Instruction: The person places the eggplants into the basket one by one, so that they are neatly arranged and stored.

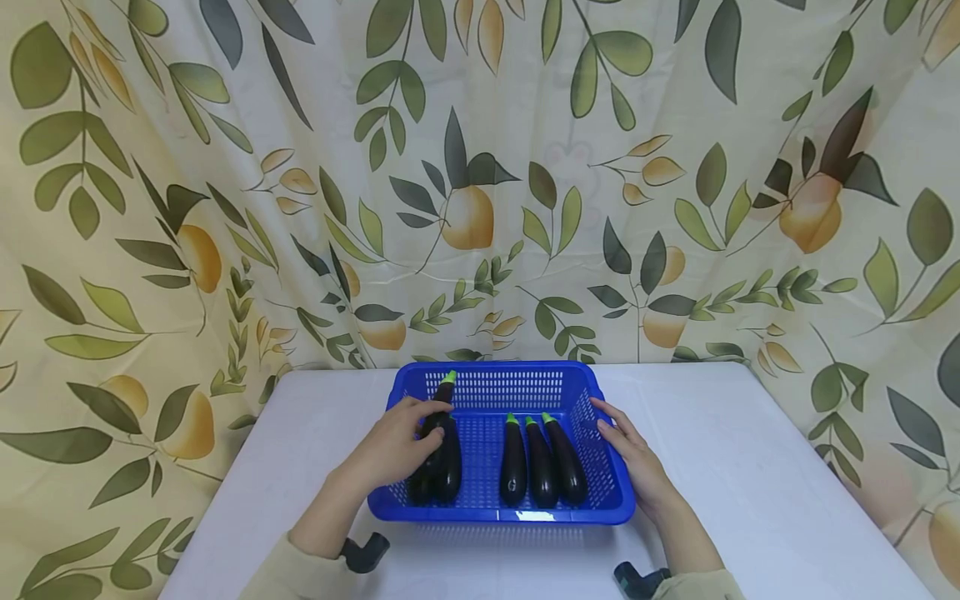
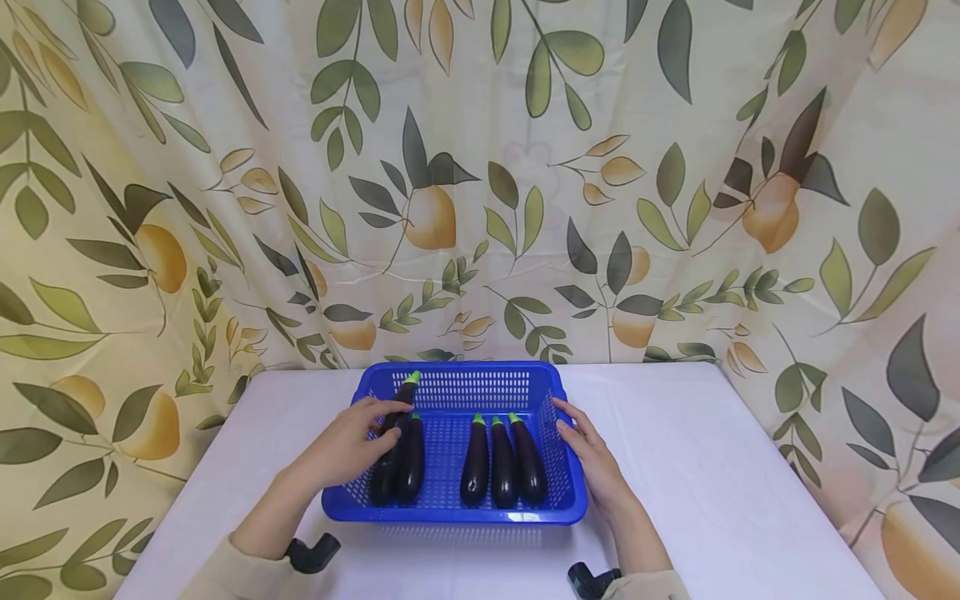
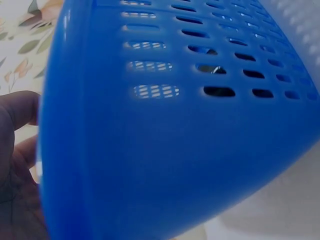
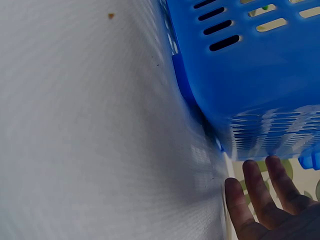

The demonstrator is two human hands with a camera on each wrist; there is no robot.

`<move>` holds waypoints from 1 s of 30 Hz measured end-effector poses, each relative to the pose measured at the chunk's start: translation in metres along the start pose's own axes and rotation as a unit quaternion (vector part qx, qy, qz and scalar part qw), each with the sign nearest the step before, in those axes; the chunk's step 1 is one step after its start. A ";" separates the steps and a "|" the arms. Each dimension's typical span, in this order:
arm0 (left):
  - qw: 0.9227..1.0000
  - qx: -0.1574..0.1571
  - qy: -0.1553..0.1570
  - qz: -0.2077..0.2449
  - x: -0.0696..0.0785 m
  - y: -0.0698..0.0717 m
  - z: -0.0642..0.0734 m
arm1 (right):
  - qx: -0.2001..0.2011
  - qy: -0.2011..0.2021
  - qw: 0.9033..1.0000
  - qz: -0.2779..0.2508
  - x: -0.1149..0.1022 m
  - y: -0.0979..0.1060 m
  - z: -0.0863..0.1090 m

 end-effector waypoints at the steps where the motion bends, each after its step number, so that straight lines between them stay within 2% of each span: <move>1: 1.000 -0.001 0.000 0.001 0.000 -0.001 0.000 | 0.001 0.000 1.000 0.000 0.000 0.000 0.000; 21: 0.999 -0.030 -0.016 0.005 0.006 -0.025 -0.002 | 0.000 0.003 1.000 0.000 0.001 0.000 -0.002; 30: 0.999 -0.040 -0.023 -0.007 0.009 -0.034 -0.002 | -0.001 0.001 1.000 0.002 -0.001 0.000 0.000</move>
Point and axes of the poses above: each hand's wrist, its own z-axis away from the middle knuckle, its own y-axis out of the back of the hand, x = y × z, the point moved 5 cm from there along -z, towards the middle knuckle, and after that the axes turned 14 degrees about x, right-handed, at the moved point
